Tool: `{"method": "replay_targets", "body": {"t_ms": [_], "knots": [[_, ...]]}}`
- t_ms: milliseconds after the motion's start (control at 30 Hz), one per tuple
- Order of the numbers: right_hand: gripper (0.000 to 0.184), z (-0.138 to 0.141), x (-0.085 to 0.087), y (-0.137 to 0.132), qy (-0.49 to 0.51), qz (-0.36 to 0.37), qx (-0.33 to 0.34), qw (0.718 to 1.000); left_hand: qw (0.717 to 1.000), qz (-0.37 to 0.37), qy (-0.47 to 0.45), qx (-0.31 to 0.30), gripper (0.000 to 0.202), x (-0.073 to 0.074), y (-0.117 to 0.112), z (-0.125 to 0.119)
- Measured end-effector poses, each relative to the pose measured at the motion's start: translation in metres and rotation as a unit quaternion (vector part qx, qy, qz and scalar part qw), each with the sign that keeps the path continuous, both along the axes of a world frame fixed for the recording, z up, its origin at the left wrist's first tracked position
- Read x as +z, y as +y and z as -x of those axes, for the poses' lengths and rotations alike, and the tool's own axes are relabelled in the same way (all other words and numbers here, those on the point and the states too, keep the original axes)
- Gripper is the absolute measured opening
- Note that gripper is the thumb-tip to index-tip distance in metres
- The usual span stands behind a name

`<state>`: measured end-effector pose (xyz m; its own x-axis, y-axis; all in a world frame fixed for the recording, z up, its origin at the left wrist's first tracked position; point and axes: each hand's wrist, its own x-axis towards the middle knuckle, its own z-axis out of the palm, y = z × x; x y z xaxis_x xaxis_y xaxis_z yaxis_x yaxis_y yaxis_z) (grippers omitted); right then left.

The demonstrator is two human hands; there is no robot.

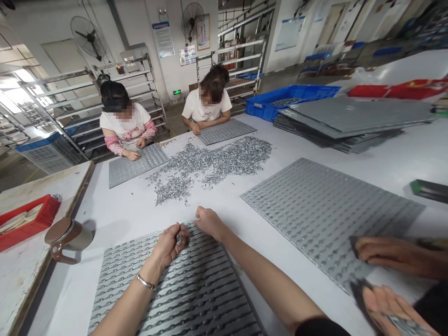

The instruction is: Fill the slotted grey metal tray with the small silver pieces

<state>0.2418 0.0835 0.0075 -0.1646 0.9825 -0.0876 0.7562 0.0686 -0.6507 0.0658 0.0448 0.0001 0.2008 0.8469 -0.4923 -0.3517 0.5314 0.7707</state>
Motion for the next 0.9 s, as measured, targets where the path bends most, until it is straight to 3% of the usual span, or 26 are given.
{"method": "replay_targets", "body": {"t_ms": [233,400,533,633,733,900], "knots": [[0.017,0.006,0.015,-0.048,0.033,-0.114,0.181,0.976,1.0,-0.016,0.001,-0.026,0.048,0.004,-0.01,-0.014],[0.015,0.006,0.006,-0.064,0.003,-0.095,0.117,0.989,0.996,-0.051,0.021,-0.075,0.055,0.005,-0.02,-0.025],[0.019,0.005,-0.008,-0.075,0.029,-0.151,0.122,0.981,0.992,-0.057,0.036,-0.104,0.06,0.008,-0.025,-0.023],[0.021,-0.003,-0.018,-0.076,0.089,-0.186,0.086,0.975,0.993,-0.012,0.024,-0.114,0.06,0.009,-0.025,-0.015],[0.02,-0.013,-0.021,-0.071,0.175,-0.173,0.024,0.969,0.993,-0.001,0.025,-0.117,0.058,0.009,-0.024,-0.008],[0.023,-0.014,-0.019,-0.076,0.278,-0.105,0.039,0.954,0.992,-0.017,0.004,-0.125,0.053,0.009,-0.029,-0.008]]}}
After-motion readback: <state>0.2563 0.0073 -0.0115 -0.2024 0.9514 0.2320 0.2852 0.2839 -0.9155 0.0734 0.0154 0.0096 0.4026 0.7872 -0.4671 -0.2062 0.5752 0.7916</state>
